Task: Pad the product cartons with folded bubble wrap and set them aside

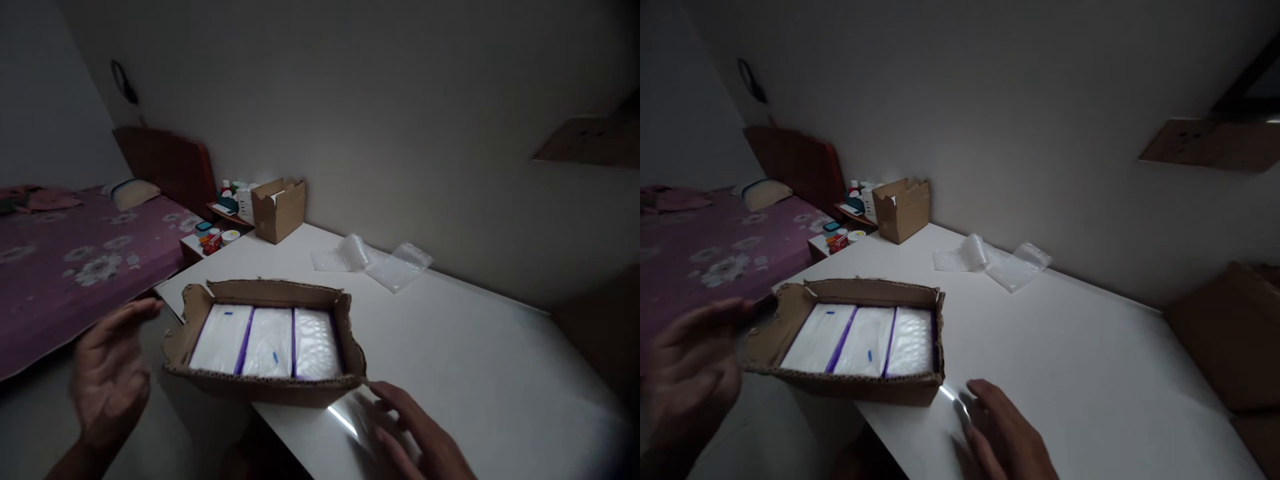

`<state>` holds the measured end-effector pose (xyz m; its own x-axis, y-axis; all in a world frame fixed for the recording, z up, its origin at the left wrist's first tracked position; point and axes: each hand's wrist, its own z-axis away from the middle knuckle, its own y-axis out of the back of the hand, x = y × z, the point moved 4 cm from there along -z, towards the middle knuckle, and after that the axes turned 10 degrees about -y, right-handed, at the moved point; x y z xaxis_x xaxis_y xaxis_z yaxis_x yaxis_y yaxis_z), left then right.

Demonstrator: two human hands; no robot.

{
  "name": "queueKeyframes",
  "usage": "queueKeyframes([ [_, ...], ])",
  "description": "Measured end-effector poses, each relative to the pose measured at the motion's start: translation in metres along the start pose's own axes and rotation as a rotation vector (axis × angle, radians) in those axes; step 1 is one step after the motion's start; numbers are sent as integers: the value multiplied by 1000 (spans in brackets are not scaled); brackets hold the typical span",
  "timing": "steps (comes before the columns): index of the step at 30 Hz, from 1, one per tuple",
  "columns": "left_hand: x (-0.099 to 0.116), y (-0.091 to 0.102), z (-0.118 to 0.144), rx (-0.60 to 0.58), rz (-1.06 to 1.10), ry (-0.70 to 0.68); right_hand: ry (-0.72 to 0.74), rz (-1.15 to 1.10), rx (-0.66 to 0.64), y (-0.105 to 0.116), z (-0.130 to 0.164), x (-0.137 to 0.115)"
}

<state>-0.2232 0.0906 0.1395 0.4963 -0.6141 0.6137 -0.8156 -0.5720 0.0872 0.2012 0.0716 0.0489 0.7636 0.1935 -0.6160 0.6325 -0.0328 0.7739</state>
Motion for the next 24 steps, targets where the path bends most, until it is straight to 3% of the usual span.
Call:
queueKeyframes([
  [2, -28, -8, 34, -63, -6, 266, 68, -29, -73, -17, -12, -19],
  [4, -53, -14, 69, -196, -60, 424, 106, -53, -173, -29, -19, -37],
  [7, -82, -22, 101, -333, -74, 548, 135, -99, -248, -36, -23, -55],
  [9, -94, -34, 104, -388, -72, 577, 104, -140, -211, -33, -28, -55],
  [11, -96, -60, 94, -442, -65, 573, 25, -184, -142, -26, -36, -44],
  [14, -84, -119, 69, -551, -6, 517, -101, -244, -52, -8, -51, -15],
  [18, -64, -192, 54, -664, 98, 486, -123, -294, -26, 27, -75, 26],
  [21, -59, -222, 59, -701, 109, 485, -179, -10, 124, 59, -108, 58],
  [24, -62, -231, 68, -704, 82, 476, -273, 253, 238, 75, -155, 84],
])
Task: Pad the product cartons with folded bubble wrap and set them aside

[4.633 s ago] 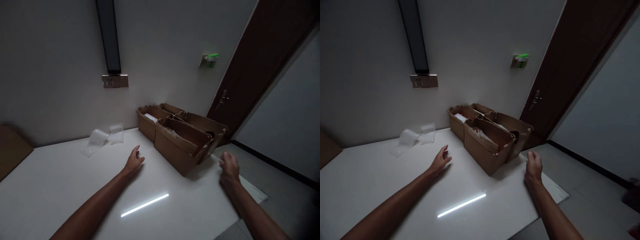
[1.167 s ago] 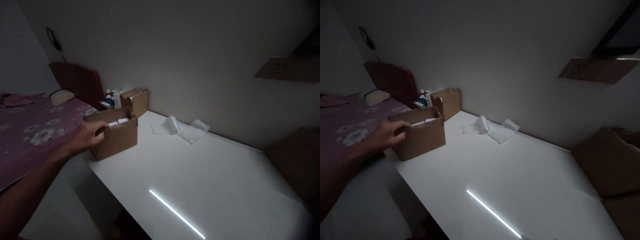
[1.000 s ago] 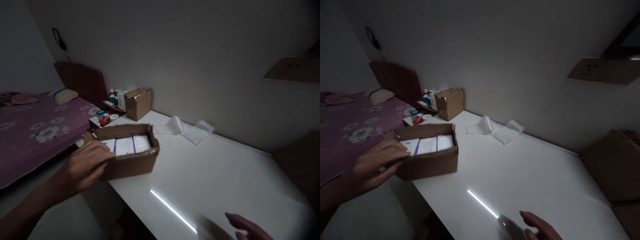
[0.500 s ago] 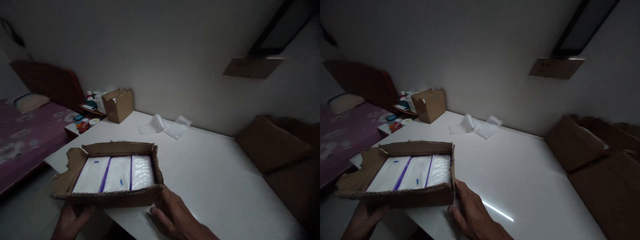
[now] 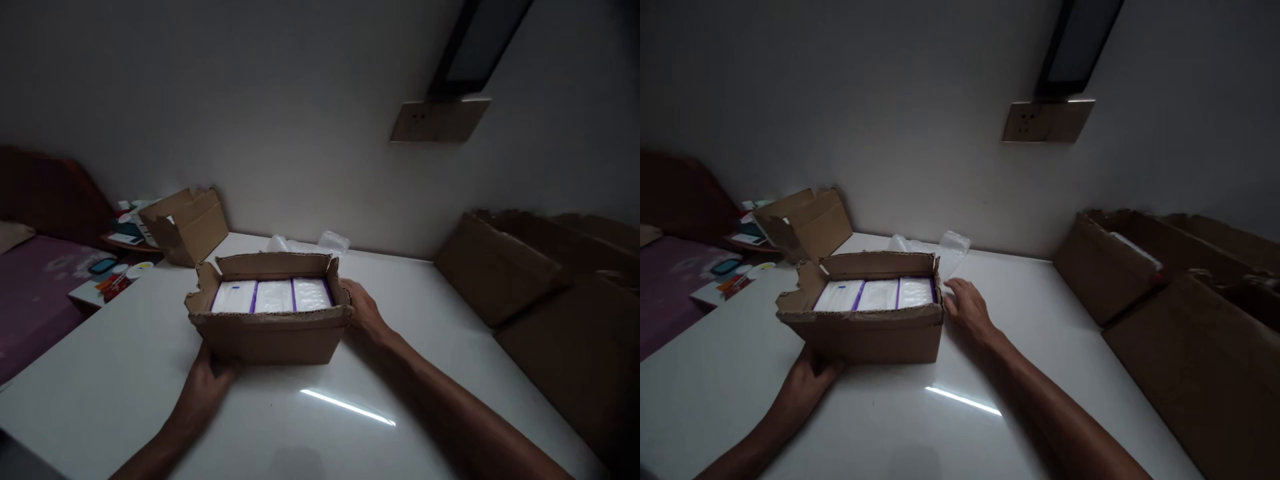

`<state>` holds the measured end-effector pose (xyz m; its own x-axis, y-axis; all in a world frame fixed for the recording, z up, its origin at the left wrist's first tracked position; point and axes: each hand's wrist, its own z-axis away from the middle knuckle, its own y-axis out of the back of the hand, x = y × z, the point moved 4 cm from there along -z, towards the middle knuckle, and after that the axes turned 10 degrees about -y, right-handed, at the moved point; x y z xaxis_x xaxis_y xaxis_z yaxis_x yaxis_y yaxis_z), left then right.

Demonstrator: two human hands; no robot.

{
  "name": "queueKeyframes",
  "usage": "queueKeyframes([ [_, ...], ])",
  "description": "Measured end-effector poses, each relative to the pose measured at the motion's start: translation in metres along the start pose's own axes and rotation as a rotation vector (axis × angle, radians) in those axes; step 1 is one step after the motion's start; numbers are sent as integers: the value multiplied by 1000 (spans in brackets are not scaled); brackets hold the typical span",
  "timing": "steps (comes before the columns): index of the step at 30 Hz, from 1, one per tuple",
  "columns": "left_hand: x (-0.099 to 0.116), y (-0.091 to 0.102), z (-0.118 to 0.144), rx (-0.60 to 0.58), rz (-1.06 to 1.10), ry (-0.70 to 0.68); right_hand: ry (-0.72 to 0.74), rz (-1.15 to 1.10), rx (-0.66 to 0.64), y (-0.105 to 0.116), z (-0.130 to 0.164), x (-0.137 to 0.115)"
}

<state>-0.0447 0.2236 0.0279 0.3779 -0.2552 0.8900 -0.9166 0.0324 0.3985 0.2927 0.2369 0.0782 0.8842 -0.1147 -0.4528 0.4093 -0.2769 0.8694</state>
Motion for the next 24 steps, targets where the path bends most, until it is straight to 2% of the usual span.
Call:
queueKeyframes([
  [4, -8, -2, 3, 22, -37, -33, -20, 75, 23, -19, -57, -2],
  [7, -9, 0, 3, 47, -31, -39, -27, 120, 30, -19, -67, 6],
  [10, -5, -1, 3, 67, 29, -52, -22, 148, 34, 5, -35, 36],
  [14, 0, -1, 3, 46, 93, -72, 28, 152, -29, 63, 52, 88],
  [15, 0, -1, 3, 42, 93, -66, 51, 126, -18, 78, 74, 96],
  [17, 1, 0, 4, 36, 88, -58, 8, 57, 29, 104, 112, 103],
  [19, 4, 0, 7, 31, 101, -76, -92, -70, 40, 114, 136, 92],
  [20, 5, 0, 8, 26, 113, -91, -133, -146, 20, 111, 142, 81],
  [22, 8, -3, 11, 13, 149, -118, -158, -294, -57, 93, 144, 50],
  [24, 11, -9, 11, -11, 185, -135, -122, -410, -152, 69, 137, 19],
])
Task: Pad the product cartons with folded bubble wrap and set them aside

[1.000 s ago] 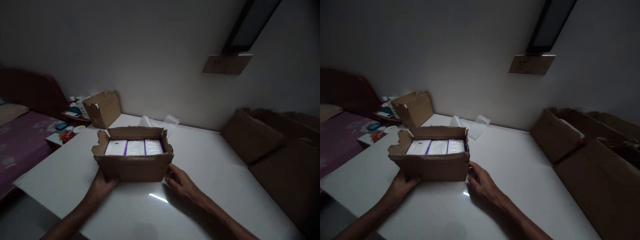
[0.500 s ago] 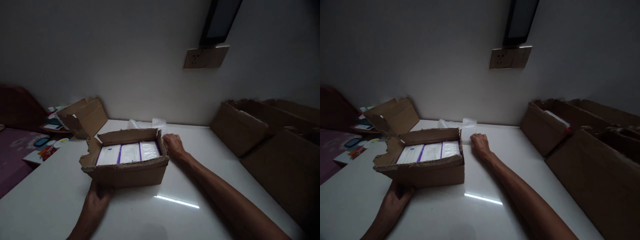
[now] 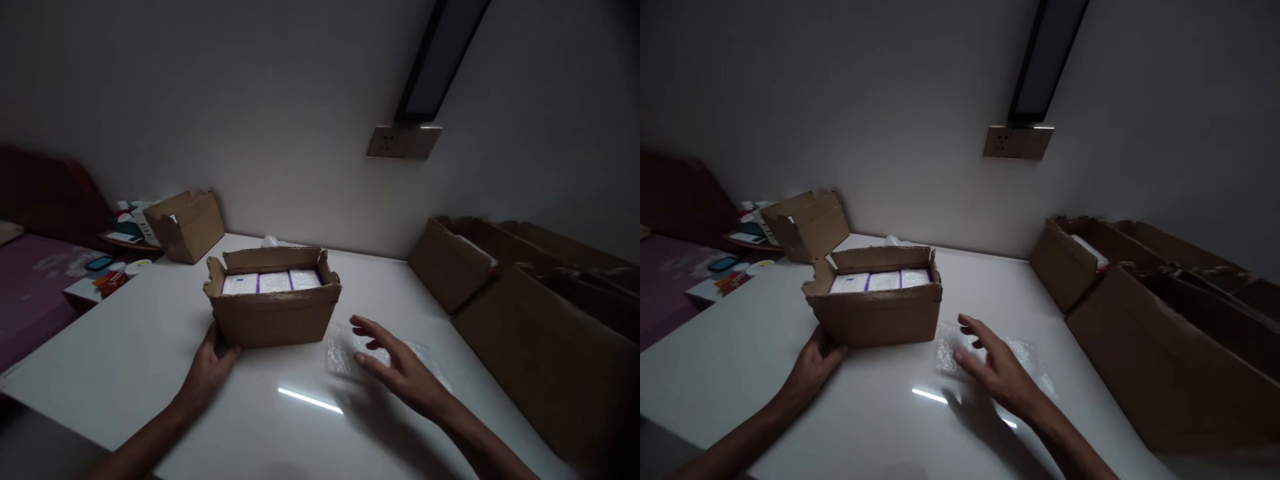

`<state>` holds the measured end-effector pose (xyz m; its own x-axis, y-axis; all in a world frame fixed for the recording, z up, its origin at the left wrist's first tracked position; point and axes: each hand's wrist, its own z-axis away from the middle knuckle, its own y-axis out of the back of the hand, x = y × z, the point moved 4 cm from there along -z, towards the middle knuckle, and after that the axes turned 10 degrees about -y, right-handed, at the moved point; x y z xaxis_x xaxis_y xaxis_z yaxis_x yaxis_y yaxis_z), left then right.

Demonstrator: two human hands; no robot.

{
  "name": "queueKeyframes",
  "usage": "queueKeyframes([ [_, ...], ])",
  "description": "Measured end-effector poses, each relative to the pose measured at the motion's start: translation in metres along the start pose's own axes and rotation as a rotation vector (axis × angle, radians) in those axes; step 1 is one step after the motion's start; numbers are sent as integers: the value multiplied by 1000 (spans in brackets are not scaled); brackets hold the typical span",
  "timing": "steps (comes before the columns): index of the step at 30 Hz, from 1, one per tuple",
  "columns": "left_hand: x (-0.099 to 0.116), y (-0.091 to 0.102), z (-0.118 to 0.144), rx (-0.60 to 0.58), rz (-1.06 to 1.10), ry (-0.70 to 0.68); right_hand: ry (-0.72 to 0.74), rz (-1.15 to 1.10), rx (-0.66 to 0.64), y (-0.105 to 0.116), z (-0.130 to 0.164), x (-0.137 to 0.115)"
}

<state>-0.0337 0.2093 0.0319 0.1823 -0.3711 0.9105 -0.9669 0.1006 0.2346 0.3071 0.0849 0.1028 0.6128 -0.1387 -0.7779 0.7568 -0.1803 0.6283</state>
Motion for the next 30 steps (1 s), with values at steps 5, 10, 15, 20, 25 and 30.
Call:
queueKeyframes([
  [5, 1, -25, -13, -80, 55, -45, 14, -130, -17, -35, -18, -13],
  [10, 1, -63, -38, -172, 93, -74, -87, -48, 145, -18, -12, 5],
  [15, 6, -98, -69, -247, 113, -74, -81, -32, 193, 9, -17, 15],
  [20, 4, -98, -57, -262, 118, -32, -80, 297, 204, 36, 15, 46],
  [25, 8, -79, -10, -282, 101, 27, 80, 740, 209, 10, 52, 64],
  [30, 36, -59, 26, -343, 68, 15, 371, 653, 115, -54, 72, 13],
])
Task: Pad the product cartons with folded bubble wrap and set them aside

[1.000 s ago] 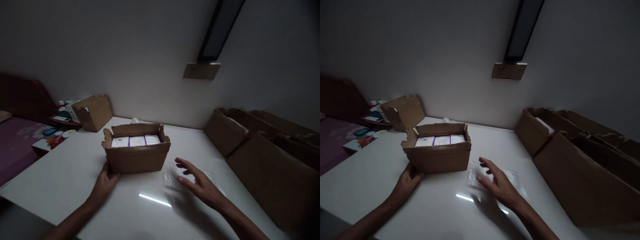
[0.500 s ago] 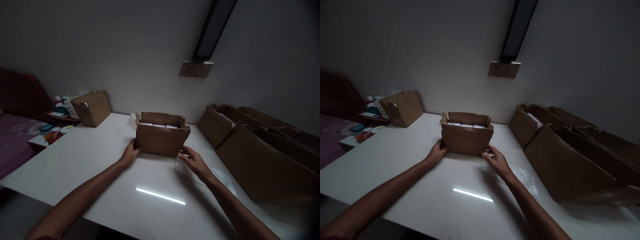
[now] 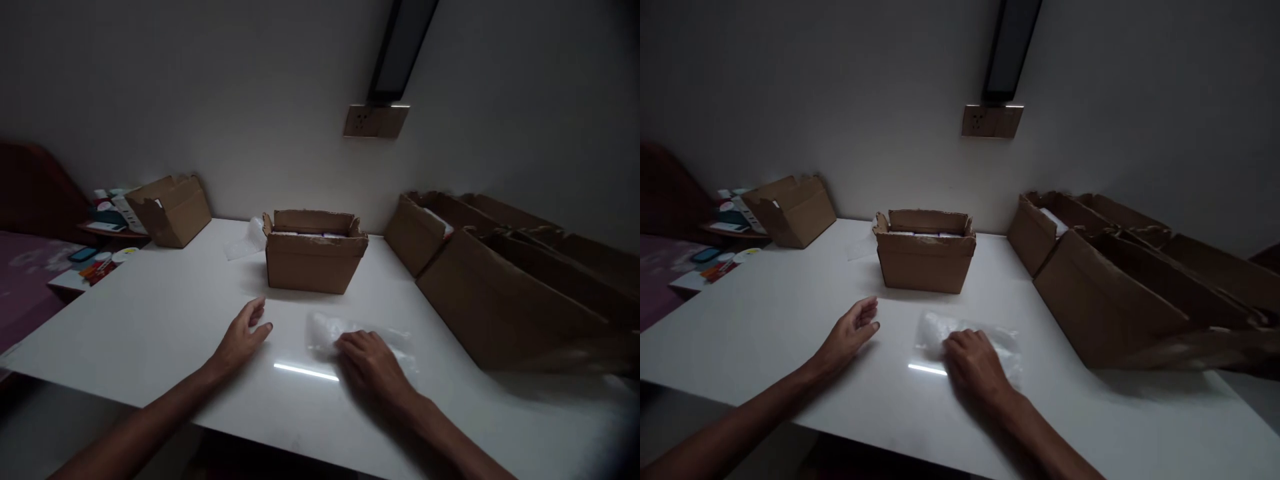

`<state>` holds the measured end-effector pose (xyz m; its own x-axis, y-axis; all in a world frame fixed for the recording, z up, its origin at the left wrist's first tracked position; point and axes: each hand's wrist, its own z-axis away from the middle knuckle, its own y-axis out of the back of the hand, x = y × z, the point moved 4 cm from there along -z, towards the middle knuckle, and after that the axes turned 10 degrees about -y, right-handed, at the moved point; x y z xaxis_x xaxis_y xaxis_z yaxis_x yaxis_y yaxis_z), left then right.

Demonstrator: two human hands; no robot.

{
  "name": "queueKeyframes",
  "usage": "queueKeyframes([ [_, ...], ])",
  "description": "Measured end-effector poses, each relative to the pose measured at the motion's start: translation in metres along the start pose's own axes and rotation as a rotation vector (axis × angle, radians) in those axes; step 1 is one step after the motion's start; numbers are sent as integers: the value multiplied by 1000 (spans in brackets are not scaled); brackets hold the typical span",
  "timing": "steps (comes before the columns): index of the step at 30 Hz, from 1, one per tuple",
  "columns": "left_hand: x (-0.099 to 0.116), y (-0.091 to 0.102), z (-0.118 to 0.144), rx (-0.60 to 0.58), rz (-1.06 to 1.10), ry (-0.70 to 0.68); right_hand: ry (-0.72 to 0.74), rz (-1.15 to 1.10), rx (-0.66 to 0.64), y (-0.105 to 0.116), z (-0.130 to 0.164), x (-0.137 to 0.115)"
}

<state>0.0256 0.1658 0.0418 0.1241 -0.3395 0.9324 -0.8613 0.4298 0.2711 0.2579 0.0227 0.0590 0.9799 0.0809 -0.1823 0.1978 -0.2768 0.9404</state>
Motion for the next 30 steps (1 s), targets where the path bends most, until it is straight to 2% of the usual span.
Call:
queueKeyframes([
  [3, 27, 9, 13, 66, -174, -166, 142, -136, -34, 4, -10, -47],
  [5, 43, 8, 19, 66, -295, -340, 176, -197, -15, 9, -18, -61],
  [7, 51, -2, 24, -21, -398, -507, 144, -223, 25, 11, -28, -64],
  [9, 48, -16, 27, -142, -508, -603, 111, -213, 37, 6, -36, -63],
  [11, 35, -26, 25, -241, -630, -583, 126, -181, -9, -6, -40, -65],
  [13, 17, -28, 22, -323, -726, -479, 164, -153, -91, -19, -39, -67],
  [16, -4, -17, 19, -435, -760, -366, 154, -148, -159, -27, -24, -55],
  [19, -10, 0, 19, -504, -702, -381, 40, -222, -114, -14, -7, -21],
  [22, -10, 11, 11, -474, -662, -380, -146, -252, -13, 5, -7, 14],
  [24, -8, 12, -1, -412, -700, -380, -227, -222, -4, 7, -17, 26],
  [28, 0, 5, -27, -372, -770, -440, -201, -192, -86, -5, -40, 22],
  [30, 11, 4, -36, -346, -766, -480, -154, -215, -62, -3, -46, 13],
])
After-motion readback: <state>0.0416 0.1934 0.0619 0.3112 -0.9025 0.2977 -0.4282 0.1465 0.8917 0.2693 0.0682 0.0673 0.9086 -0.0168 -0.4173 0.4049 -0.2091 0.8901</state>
